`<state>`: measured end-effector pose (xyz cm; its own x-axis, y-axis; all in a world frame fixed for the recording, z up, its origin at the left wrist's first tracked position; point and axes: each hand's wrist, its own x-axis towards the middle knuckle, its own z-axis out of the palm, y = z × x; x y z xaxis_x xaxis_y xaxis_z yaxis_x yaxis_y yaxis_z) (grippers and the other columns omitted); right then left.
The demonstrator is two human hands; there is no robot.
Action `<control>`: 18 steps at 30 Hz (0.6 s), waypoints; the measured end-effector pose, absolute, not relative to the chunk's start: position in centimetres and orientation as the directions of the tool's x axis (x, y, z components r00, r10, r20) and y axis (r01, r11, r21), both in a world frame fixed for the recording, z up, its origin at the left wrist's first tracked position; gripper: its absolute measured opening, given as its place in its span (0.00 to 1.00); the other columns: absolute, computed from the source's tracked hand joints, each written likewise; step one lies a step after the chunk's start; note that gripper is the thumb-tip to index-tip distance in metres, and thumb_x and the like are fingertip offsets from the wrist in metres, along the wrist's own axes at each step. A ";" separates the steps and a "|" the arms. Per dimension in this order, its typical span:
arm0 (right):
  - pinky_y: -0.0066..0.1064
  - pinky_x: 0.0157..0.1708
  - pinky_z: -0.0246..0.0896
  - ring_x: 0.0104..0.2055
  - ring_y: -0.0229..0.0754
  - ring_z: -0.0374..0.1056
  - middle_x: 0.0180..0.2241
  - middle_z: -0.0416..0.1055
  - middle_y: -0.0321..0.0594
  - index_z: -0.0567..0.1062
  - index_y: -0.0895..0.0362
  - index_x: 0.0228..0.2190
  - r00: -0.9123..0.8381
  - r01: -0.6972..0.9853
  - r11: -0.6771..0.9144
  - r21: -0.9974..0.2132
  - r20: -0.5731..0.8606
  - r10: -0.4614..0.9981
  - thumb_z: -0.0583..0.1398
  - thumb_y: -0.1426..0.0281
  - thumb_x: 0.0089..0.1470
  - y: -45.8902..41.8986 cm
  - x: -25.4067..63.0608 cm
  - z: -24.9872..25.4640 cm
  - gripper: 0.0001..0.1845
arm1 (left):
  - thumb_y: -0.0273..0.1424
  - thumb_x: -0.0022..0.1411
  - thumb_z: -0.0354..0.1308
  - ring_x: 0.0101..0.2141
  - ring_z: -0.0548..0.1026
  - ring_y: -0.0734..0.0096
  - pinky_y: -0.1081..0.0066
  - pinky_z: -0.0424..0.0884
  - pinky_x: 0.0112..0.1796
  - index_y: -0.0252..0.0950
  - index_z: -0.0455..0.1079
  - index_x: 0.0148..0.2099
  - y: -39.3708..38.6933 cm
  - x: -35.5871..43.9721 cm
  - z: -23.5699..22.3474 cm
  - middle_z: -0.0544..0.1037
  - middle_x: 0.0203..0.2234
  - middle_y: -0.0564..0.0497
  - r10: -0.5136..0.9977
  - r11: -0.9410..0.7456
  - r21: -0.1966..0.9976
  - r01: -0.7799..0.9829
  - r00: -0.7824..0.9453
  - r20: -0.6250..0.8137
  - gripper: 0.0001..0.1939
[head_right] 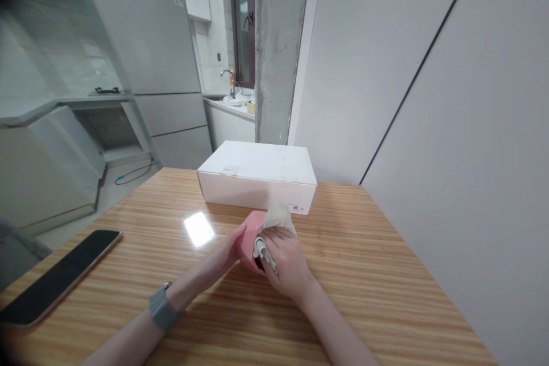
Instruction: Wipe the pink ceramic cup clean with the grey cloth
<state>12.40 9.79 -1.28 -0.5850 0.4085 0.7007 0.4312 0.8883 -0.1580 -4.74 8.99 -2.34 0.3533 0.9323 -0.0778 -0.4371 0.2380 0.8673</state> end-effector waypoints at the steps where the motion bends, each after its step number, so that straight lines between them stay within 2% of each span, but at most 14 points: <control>1: 0.42 0.43 0.64 0.39 0.48 0.69 0.37 0.75 0.50 0.69 0.59 0.39 -0.570 0.440 0.884 -0.158 0.711 0.411 0.48 0.72 0.58 9.8 12.6 -1.2 0.12 | 0.43 0.63 0.50 0.50 0.70 0.58 0.60 0.59 0.54 0.31 0.72 0.50 8.8 -4.6 -2.3 0.77 0.45 0.43 0.914 0.262 0.843 -0.470 0.402 -0.060 0.23; 5: 0.43 0.44 0.64 0.41 0.50 0.70 0.38 0.75 0.53 0.69 0.61 0.42 -0.636 0.439 0.898 -0.025 0.697 0.330 0.47 0.69 0.58 9.6 12.6 -1.1 0.16 | 0.43 0.60 0.53 0.44 0.72 0.59 0.63 0.64 0.48 0.30 0.73 0.48 8.8 -4.4 -2.0 0.79 0.40 0.43 0.917 0.256 0.805 -0.535 0.398 -0.027 0.23; 9: 0.40 0.44 0.65 0.39 0.49 0.70 0.37 0.75 0.52 0.70 0.63 0.42 -0.748 0.336 0.938 0.078 0.628 0.216 0.48 0.67 0.57 9.0 11.6 -1.5 0.18 | 0.48 0.58 0.54 0.39 0.73 0.60 0.64 0.64 0.45 0.29 0.76 0.39 9.5 -4.9 -2.0 0.79 0.31 0.46 0.944 0.210 0.899 -0.385 0.318 -0.084 0.25; 12: 0.38 0.45 0.64 0.39 0.48 0.70 0.36 0.75 0.51 0.71 0.63 0.40 -0.755 0.321 0.946 0.053 0.616 0.222 0.48 0.67 0.56 8.7 11.1 -1.7 0.17 | 0.45 0.55 0.59 0.39 0.73 0.60 0.65 0.63 0.47 0.31 0.77 0.35 9.8 -5.3 -1.5 0.79 0.30 0.49 0.951 0.145 0.943 -0.301 0.305 -0.049 0.20; 15: 0.39 0.45 0.63 0.39 0.47 0.69 0.36 0.75 0.50 0.70 0.60 0.38 -0.733 0.360 0.933 -0.017 0.613 0.295 0.47 0.67 0.59 8.7 11.1 -1.4 0.16 | 0.44 0.57 0.58 0.42 0.72 0.60 0.65 0.62 0.49 0.33 0.77 0.38 9.4 -5.4 -0.8 0.80 0.34 0.48 0.969 0.035 0.977 -0.208 0.246 0.018 0.19; 18: 0.41 0.41 0.63 0.36 0.47 0.68 0.34 0.74 0.48 0.69 0.58 0.36 -0.658 0.413 0.900 -0.139 0.638 0.400 0.44 0.65 0.61 9.0 11.6 -0.9 0.16 | 0.43 0.59 0.56 0.46 0.70 0.60 0.64 0.61 0.51 0.34 0.75 0.44 8.7 -5.1 -0.6 0.79 0.40 0.47 0.966 0.056 0.956 -0.288 0.258 0.021 0.19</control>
